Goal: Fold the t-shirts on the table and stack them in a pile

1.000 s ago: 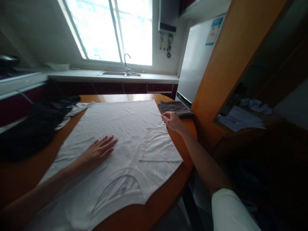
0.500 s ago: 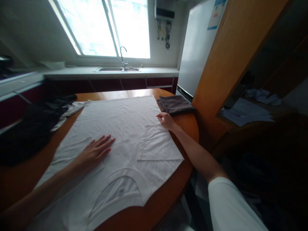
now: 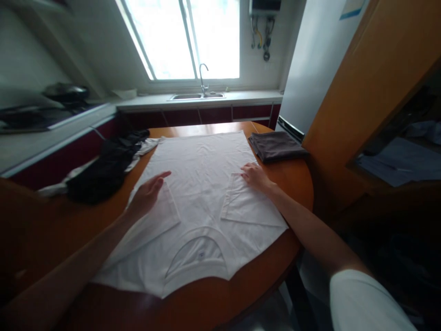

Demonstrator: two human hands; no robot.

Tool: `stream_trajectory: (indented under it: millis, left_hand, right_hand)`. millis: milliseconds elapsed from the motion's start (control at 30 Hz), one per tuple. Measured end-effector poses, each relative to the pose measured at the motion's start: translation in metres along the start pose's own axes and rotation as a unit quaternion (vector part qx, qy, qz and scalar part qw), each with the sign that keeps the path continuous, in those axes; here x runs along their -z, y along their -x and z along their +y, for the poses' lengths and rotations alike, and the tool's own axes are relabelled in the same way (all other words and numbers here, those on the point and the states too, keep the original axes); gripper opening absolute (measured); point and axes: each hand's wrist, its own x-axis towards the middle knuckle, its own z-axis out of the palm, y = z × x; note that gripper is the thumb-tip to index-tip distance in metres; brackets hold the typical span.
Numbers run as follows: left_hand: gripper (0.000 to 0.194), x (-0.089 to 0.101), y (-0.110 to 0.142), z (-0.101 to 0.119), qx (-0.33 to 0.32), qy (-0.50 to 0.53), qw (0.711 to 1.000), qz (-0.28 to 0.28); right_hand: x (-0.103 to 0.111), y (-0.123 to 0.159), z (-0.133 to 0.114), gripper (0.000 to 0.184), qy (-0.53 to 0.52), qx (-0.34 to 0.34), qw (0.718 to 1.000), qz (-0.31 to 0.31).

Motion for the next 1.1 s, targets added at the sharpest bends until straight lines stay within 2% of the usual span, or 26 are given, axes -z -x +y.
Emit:
stream_trajectory:
  millis: [67,167,300,600,800,1000,1033,1100]
  left_hand:
    - [0.064,0.008,-0.003,-0.002,0.010,0.039,0.999,0.036]
    - [0.056,0.010,-0.005,-0.007,0.023,0.084,0.994,0.060]
    - [0.053,0.002,-0.003,-0.010,0.042,0.095,0.994,0.046]
    - [0.055,-0.003,0.000,-0.003,0.054,0.098,0.993,0.023]
    - [0.054,-0.003,0.001,0.001,0.057,0.086,0.995,0.009]
    - [0.053,-0.002,0.000,-0.002,0.052,0.070,0.996,0.006]
    - [0.053,-0.002,0.000,-0.002,0.052,0.067,0.996,0.005]
    - [0.053,-0.003,0.000,-0.003,0.051,0.063,0.997,0.002]
  right_hand:
    - [0.001,-0.002,0.002,0.023,0.010,-0.034,0.999,0.002]
    - [0.002,-0.006,0.005,0.017,0.004,-0.067,0.998,-0.015]
    - [-0.001,-0.012,0.007,0.012,0.011,-0.105,0.994,-0.034]
    - [-0.003,-0.015,0.012,0.012,0.028,-0.166,0.986,-0.009]
    - [0.001,-0.014,0.014,0.015,0.027,-0.158,0.987,0.002]
    - [0.022,-0.008,0.032,0.036,-0.030,-0.120,0.983,0.133]
    - [0.023,-0.006,0.034,0.038,-0.038,-0.121,0.982,0.143]
    - [0.020,-0.002,0.035,0.042,-0.045,-0.109,0.985,0.125]
